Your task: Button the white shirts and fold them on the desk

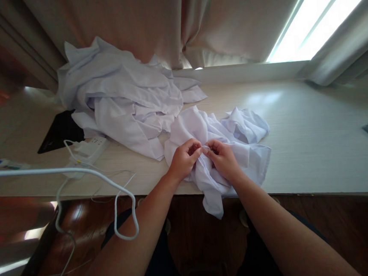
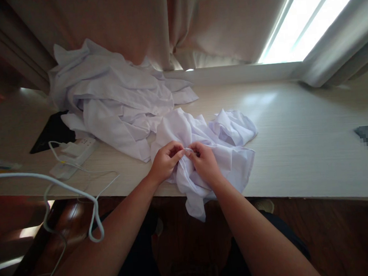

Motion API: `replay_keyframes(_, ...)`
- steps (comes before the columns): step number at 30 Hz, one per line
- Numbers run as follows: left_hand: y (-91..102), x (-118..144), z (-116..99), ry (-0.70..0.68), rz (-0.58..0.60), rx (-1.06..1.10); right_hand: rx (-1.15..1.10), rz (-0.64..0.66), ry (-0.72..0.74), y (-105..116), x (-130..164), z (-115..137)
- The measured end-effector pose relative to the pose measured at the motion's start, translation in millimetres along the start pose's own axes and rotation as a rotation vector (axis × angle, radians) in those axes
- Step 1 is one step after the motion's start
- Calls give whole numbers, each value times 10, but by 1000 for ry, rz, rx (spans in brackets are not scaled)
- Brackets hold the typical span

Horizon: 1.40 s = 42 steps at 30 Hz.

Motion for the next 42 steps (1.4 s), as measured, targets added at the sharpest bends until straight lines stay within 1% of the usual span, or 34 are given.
replay_keyframes(7,21,-4,13,5,18,26,29,-6,29,-27,6,12)
replay_keyframes(11,18,-23,54,25,14,130,40,-18,44,-48,-1,15)
replay_keyframes(14,0,-33,99,105,29,227,28,-14,46,-67,-6,7)
replay_keyframes(19,-86,-6,172,332,102,499,-60,-21,5,-86,-5,-26)
replay_keyframes(22,-125,10,186,382,115,572,-147,-1,-26,-97,-6,-35)
replay_keyframes(24,-139,11,190,376,122,555,-204,11,-47,-98,-9,-39)
replay_keyframes(27,-151,0,188,322,130,520,-303,7,-78,-85,-17,-53)
replay_keyframes(31,-143,-16,188,235,68,449,-444,9,-142,-89,-24,-76)
replay_keyframes(33,-138,-19,190,216,36,419,-507,18,-167,-105,-24,-73)
replay_keyframes(35,-137,-21,185,206,31,402,-554,22,-188,-117,-23,-68)
replay_keyframes(39,-134,-24,168,195,55,365,-600,46,-230,-121,-17,-67)
replay_keyframes(42,-131,-25,151,176,59,329,-548,77,-218,-100,-17,-61)
Point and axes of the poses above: each hand's wrist, its own x-axis away from the middle knuckle, its own y-axis out of the back of the hand, z = x × y, the point moved 4 cm from there along -x, towards the middle knuckle, and after that the axes turned 14 degrees about -x, right-handed, at the moved point
